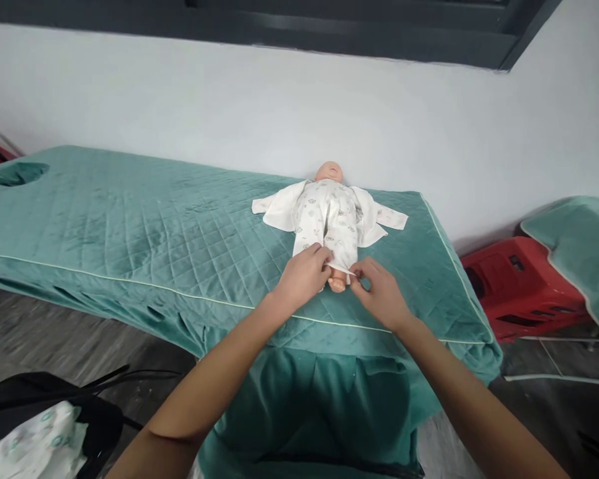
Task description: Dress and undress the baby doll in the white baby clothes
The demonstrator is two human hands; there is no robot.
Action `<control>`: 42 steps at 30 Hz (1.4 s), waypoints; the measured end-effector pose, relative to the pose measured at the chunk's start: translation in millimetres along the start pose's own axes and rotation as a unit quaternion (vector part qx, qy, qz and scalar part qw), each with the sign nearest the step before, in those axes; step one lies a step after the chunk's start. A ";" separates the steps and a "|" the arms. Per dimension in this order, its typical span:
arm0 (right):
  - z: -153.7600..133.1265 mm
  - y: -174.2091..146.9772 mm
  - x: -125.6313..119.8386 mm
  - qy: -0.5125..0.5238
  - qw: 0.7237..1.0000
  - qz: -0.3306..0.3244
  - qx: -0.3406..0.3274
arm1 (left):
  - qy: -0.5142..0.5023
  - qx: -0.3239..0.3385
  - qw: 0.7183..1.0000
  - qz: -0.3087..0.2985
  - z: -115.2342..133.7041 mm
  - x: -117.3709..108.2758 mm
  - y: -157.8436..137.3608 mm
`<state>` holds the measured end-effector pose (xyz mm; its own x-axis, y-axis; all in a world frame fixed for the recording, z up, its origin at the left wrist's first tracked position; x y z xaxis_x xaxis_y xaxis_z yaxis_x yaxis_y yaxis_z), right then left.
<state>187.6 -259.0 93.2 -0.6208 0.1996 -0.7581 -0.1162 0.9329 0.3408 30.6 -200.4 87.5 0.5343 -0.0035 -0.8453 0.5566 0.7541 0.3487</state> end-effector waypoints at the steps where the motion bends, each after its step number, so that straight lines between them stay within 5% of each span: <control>1: 1.1 -3.3 1.4 0.008 1.000 -0.008 0.009 | 0.009 0.013 1.000 -0.007 2.0 0.4 -2.8; 8: -10.3 -17.4 -8.9 0.075 0.997 -0.025 0.012 | -0.036 0.070 0.997 0.008 23.5 -12.6 -28.1; 13: -6.1 -24.0 -1.8 0.031 0.997 -0.076 -0.009 | 0.013 0.105 0.994 -0.016 29.0 -8.9 -49.6; 16: 2.7 -25.4 11.2 0.000 0.991 -0.135 0.000 | 0.046 0.094 0.994 -0.006 18.5 -4.1 -59.6; 20: 0.0 -18.3 14.0 -0.015 0.994 -0.108 -0.010 | 0.075 0.042 0.996 0.013 -3.5 -1.1 -66.9; 27: -18.7 -5.4 36.9 -0.075 0.983 -0.138 -0.094 | -0.103 0.043 0.994 0.023 -20.8 -0.7 -69.5; 36: -13.8 -13.2 42.4 -0.048 0.988 -0.121 -0.086 | -0.131 0.046 0.982 0.129 -35.1 -6.3 -95.2; 42: -1.5 1.3 30.9 0.031 0.991 -0.104 -0.080 | -0.222 0.044 0.969 0.100 -55.1 -1.5 -89.3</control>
<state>167.0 -252.1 71.0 -0.6161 -0.0156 -0.7875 -0.3648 0.8918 0.2677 -55.0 -231.5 35.2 0.8469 -0.1600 -0.5071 0.4556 0.7101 0.5368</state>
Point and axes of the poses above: each hand's wrist, its own y-axis towards the middle knuckle, its own x-axis out of the palm, z = x × y, the point moved 5 cm from there along y, towards the middle knuckle, and after that the axes turned 6 degrees about x, right-handed, at the moved point
